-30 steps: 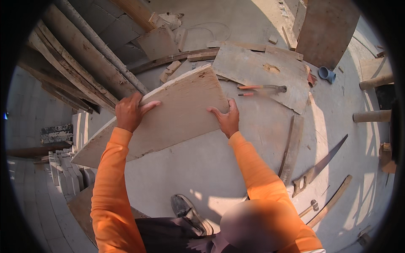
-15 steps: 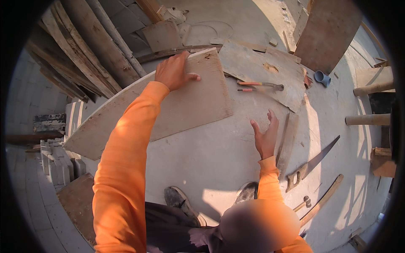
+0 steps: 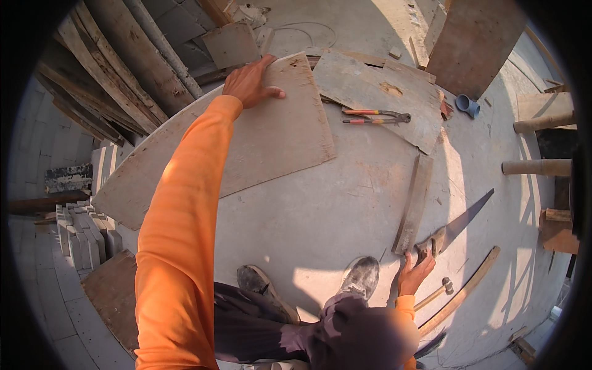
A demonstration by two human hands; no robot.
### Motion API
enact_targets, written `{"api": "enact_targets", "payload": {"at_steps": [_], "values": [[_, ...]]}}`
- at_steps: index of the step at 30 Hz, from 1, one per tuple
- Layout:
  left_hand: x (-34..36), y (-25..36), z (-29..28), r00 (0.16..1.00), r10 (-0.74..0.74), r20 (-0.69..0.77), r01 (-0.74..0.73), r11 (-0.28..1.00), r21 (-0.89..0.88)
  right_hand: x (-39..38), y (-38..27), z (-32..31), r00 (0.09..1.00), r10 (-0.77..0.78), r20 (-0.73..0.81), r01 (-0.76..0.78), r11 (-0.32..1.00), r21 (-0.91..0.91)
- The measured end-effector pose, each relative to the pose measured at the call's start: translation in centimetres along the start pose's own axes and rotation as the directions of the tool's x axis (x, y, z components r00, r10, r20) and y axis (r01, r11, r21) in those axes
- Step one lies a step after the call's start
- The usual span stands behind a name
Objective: The person positions a piece of wood on a workspace, marks a line on it using a pencil and a wooden straightedge, and then saws along the marked line using a hand saw.
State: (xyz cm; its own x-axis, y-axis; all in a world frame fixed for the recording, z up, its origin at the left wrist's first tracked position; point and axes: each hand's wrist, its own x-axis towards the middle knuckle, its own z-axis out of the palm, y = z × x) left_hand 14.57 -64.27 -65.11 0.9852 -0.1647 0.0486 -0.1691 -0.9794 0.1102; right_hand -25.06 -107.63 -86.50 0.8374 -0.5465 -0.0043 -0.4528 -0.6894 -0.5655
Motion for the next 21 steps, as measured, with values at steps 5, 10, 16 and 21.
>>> {"api": "enact_targets", "payload": {"at_steps": [5,10,16,21], "values": [[0.4,-0.1,0.1,0.999,-0.032,0.032,0.032,0.999,-0.005,1.6,3.4,-0.4,0.997,-0.075,0.033,0.081,0.969,-0.232],[0.9,0.0,0.3,1.0,-0.004,0.004,0.004,1.0,0.006,3.6,5.3,-0.8,0.984,-0.156,0.09,0.172,0.962,-0.21],[2.1,0.3,0.7,0.997,0.063,0.032,-0.064,0.997,0.036,5.1,2.7,-3.2,0.929,0.164,-0.333,-0.033,0.929,0.367],[1.4,0.1,0.8,0.979,0.204,-0.003,-0.204,0.977,-0.056,4.0,-6.4,-6.6,0.872,0.34,-0.353,0.066,0.633,0.771]]}}
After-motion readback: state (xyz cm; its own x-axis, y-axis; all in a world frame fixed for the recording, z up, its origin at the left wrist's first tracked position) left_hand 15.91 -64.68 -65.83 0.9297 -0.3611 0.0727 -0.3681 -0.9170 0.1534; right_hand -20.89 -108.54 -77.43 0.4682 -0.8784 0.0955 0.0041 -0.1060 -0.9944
